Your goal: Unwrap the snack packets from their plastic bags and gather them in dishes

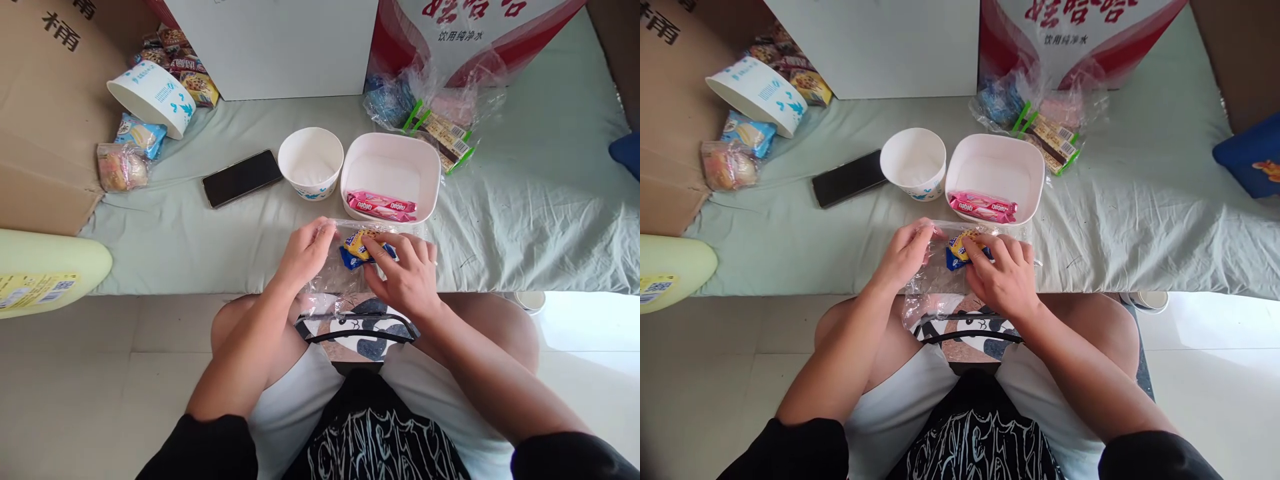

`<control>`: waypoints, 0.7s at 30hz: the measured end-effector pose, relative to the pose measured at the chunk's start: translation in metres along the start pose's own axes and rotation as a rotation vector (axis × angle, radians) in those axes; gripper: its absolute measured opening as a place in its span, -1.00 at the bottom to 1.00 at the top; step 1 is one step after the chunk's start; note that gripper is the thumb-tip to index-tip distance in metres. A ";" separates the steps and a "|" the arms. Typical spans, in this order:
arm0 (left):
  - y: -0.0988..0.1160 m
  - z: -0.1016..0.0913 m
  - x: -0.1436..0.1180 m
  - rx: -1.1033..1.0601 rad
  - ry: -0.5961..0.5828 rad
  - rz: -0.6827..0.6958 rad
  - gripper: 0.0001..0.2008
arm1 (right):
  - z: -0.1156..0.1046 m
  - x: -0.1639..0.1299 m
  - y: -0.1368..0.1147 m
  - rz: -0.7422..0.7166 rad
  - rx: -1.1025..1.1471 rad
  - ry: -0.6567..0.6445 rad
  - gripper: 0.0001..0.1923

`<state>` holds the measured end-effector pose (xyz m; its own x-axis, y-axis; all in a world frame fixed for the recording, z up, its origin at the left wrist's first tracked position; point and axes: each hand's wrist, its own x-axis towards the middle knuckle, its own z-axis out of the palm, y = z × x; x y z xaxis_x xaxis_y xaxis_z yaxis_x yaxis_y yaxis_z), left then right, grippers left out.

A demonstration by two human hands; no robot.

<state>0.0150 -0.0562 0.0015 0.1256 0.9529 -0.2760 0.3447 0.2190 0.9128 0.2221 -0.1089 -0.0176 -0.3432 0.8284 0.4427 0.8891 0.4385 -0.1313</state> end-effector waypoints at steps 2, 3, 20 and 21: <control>-0.002 0.002 -0.001 -0.033 -0.038 -0.014 -0.54 | 0.000 0.001 0.000 -0.007 0.015 -0.057 -0.47; -0.003 0.003 -0.001 -0.068 -0.054 -0.022 -0.53 | 0.000 0.002 0.000 -0.008 0.018 -0.078 -0.45; 0.001 0.002 0.000 0.020 -0.091 -0.059 -0.35 | -0.004 0.007 0.007 -0.023 0.080 -0.141 -0.55; 0.001 0.004 0.001 -0.028 -0.117 -0.084 -0.32 | -0.003 0.008 0.007 -0.021 0.076 -0.156 -0.50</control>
<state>0.0190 -0.0557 0.0013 0.2058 0.9003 -0.3836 0.3328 0.3043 0.8925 0.2262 -0.1005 -0.0127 -0.4093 0.8604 0.3036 0.8578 0.4762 -0.1933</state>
